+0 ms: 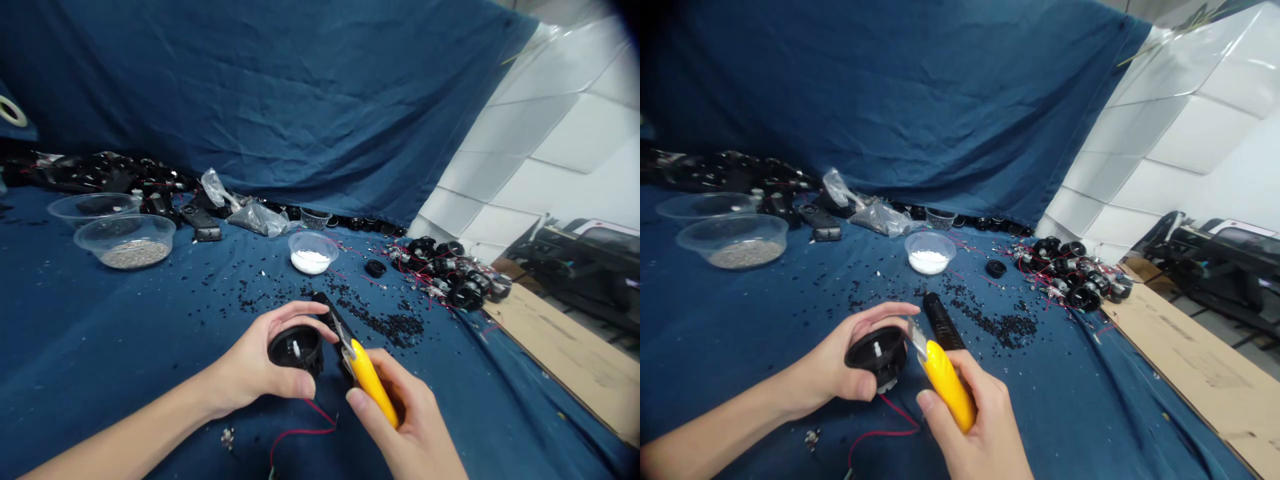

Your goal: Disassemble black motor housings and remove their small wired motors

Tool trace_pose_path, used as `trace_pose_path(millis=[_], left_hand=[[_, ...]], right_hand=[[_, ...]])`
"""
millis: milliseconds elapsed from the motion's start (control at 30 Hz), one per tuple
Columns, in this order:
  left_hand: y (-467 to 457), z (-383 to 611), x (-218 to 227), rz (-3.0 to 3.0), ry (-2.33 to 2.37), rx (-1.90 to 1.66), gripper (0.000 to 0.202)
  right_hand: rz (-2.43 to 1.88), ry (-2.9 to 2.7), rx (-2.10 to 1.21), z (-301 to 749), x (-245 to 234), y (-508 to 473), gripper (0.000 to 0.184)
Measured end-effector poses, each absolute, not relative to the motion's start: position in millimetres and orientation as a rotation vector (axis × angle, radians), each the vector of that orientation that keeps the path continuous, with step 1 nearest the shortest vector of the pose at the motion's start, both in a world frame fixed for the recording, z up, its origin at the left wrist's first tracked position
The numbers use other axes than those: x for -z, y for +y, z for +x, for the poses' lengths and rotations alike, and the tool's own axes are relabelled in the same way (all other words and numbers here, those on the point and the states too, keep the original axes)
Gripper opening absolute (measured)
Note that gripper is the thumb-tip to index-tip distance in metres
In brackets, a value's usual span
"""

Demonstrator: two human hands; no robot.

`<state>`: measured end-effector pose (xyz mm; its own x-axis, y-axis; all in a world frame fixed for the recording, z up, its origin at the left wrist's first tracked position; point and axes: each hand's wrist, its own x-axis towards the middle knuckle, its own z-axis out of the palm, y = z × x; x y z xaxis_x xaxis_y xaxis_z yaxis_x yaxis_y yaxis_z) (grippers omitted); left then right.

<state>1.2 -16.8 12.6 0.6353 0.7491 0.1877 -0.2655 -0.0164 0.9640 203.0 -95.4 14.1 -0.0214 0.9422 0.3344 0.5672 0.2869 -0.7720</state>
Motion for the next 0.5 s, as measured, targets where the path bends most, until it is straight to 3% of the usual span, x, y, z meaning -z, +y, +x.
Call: trace_pose_path(millis=[200,500], left_hand=[[-23,5,-11,1.367,0.358,-0.705,0.106],[-24,4,-14,1.344,0.327,-0.680,0.108]], right_hand=[[-1.276,-1.563,-0.749,195,-18,-92,0.012],[-0.972,-1.672,-0.730,192,-8,-85,0.021]])
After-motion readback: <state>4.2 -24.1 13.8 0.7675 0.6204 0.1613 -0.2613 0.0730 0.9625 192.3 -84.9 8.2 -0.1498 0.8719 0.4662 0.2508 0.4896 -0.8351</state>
